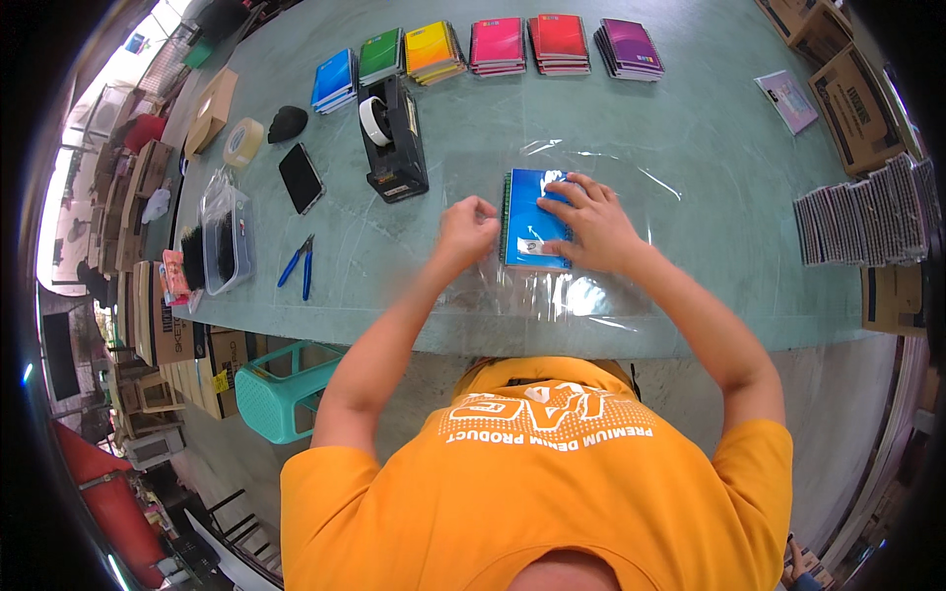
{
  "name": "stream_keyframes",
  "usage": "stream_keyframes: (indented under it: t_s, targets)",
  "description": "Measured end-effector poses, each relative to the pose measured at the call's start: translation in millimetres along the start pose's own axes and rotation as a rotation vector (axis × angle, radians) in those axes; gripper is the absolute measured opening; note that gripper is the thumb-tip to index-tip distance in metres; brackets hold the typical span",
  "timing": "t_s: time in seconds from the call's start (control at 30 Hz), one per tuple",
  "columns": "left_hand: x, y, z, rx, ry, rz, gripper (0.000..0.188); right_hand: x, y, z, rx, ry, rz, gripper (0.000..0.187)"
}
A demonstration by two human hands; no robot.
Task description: The person picks up a stack of colorful spiral notebooks, places them inside a plastic sleeve, and seals it with tape from a dispenser.
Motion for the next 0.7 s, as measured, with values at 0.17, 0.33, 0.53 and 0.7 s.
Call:
stream_keyframes:
  t_s: [0.17, 0.33, 0.53, 0.7]
  targets:
    - [-14, 11, -11, -0.085, -0.197, 0.112, 0.024, 7, -3, -7, -0.017, -0.037, 0.043, 0.070]
    - [9, 10, -47, 0.321, -0.460, 0.146, 0.024, 12, -6, -8, -0.005, -0.029, 0.071, 0.079]
    - [51, 0, -51, 0.331, -0.800, 0.257, 0.024, 32, -10, -14, -0.009, -0.133, 0.047, 0.084]
    - [51, -1, -52, 0.229, -0.799, 0.385, 0.032, 5, -9, 0, -0.056, -0.050, -0.154, 0.075]
Point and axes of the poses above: each hand's wrist, its own y-axis away from the middle knuckle, its own x-axis out of the palm, z = x × y, the point moved 4 cm from there along -y, towards the middle knuckle, and after that the axes turned 8 degrees about z, right-handed, at the moved point
